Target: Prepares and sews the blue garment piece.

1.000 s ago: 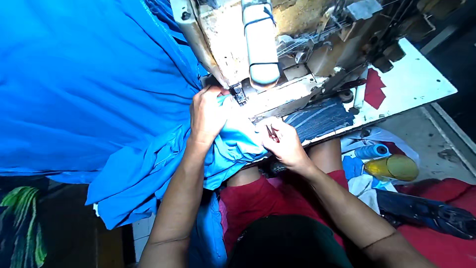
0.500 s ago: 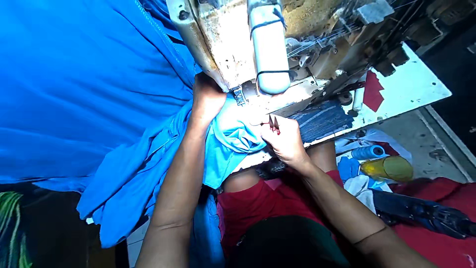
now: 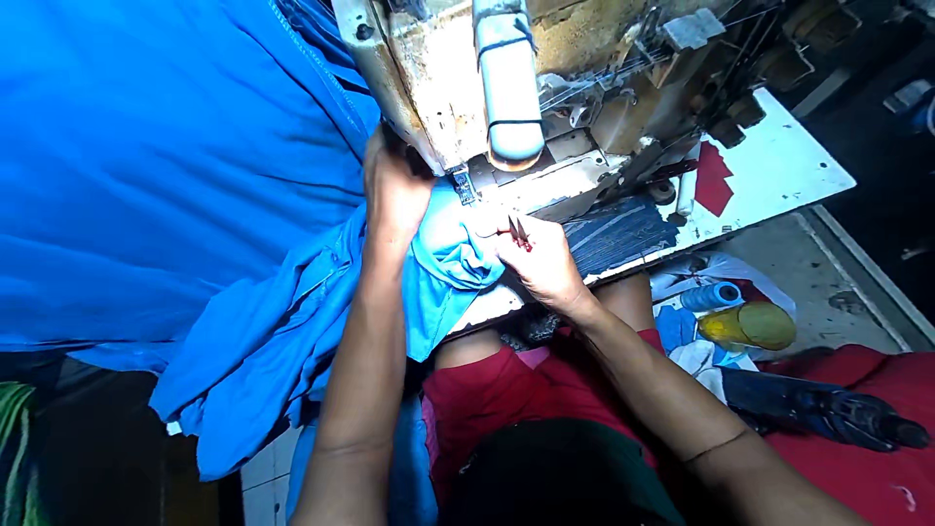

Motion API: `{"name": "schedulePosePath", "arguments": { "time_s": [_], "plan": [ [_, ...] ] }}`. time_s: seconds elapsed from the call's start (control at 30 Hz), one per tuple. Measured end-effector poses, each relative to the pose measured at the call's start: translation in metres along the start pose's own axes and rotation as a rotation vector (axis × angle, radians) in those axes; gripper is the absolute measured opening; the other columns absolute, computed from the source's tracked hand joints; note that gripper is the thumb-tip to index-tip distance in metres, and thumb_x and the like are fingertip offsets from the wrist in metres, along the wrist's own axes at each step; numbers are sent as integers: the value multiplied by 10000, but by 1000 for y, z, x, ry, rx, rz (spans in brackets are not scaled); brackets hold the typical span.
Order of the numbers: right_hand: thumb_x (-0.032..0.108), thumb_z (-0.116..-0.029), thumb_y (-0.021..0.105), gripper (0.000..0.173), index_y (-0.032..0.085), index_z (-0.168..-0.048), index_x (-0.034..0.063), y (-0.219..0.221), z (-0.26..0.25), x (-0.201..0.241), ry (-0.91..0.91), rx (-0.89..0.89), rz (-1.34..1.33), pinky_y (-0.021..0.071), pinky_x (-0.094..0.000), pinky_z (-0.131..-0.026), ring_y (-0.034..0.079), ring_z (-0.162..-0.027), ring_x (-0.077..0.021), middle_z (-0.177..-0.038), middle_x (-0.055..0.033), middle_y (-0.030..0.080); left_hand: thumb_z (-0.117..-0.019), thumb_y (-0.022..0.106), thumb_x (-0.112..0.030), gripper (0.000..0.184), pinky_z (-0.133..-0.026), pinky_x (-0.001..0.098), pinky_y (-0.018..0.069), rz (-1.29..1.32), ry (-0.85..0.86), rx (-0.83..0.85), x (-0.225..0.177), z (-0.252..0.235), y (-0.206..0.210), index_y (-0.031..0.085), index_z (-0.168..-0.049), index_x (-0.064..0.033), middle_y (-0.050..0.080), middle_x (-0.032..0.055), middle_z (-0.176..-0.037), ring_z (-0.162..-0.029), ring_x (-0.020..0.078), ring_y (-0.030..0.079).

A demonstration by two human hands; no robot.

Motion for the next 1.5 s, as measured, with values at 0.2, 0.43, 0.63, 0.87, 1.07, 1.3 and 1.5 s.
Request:
{"name": "schedulePosePath", "arguments": {
  "time_s": [0.2, 0.43, 0.63, 0.87, 1.07, 1.3, 1.5],
  "plan": [
    [68, -953, 668, 29, 660, -945, 41, -11, 6, 15, -2, 70, -43, 408, -253, -417, 493, -497, -126, -665, -64, 558, -978, 640, -485, 318, -688, 394, 568, -158, 111, 340, -31, 115, -42, 756, -1039, -195, 707, -39, -930, -816, 113, 679],
    [79, -1012, 557, 258, 729, -1202, 113, -12, 4, 15, -246, 221, 464, 587, -338, -796, 678, -908, -131, -1084, -47, 708, -911, 706, -566, 442, -731, 411, 564, -191, 209, 424, -36, 152, -119, 699, -821, -133, 657, 22, -1030, -904, 168, 650],
    [97, -923, 676, 254, 776, -1142, 179, -3, 20, 28, -584, 341, 554, 561, -343, -638, 664, -870, -179, -1292, -142, 616, -837, 856, -379, 374, -1063, 464, 473, 280, 395, 249, -67, 162, -102, 615, -721, -118, 663, 62, -1245, -1264, 247, 566],
    [0, -981, 604, 218, 757, -1126, 54, -19, 66, 6, -421, 306, 239, 607, -336, -920, 706, -1045, -131, -1133, -61, 741, -890, 739, -314, 535, -1216, 651, 218, -104, 455, -30, -31, 172, -3, 604, -1396, -203, 498, 129, -1505, -1447, 342, 406],
    [18, -984, 640, 143, 760, -1062, 21, -20, 80, -1, -258, 169, 132, 615, -321, -881, 709, -996, -145, -1076, -78, 740, -928, 654, -113, 129, -1216, 664, 199, -221, 471, -18, -26, 160, 1, 774, -966, -143, 647, 75, -1388, -1394, 344, 495],
    [49, -964, 672, 82, 747, -976, 20, -13, 68, -1, -130, 46, 127, 585, -252, -732, 664, -795, -82, -898, -38, 706, -960, 602, -85, 151, -1180, 719, 195, -372, 479, 169, -41, 137, -23, 740, -904, -109, 671, 72, -1325, -1293, 344, 571],
    [43, -959, 676, 65, 711, -1007, 16, -4, 30, -5, -160, 19, 108, 540, -249, -599, 601, -663, -80, -840, -39, 671, -932, 572, -12, 187, -1174, 682, 235, -420, 474, 193, -40, 102, -33, 747, -962, -70, 683, 97, -1272, -1226, 348, 599]
  ]
}}
Point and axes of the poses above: each hand's wrist, its own z-axis away from the middle knuckle, its own y-axis out of the palm, x = y × z, the point moved 2 cm from there along -z, towards the middle knuckle
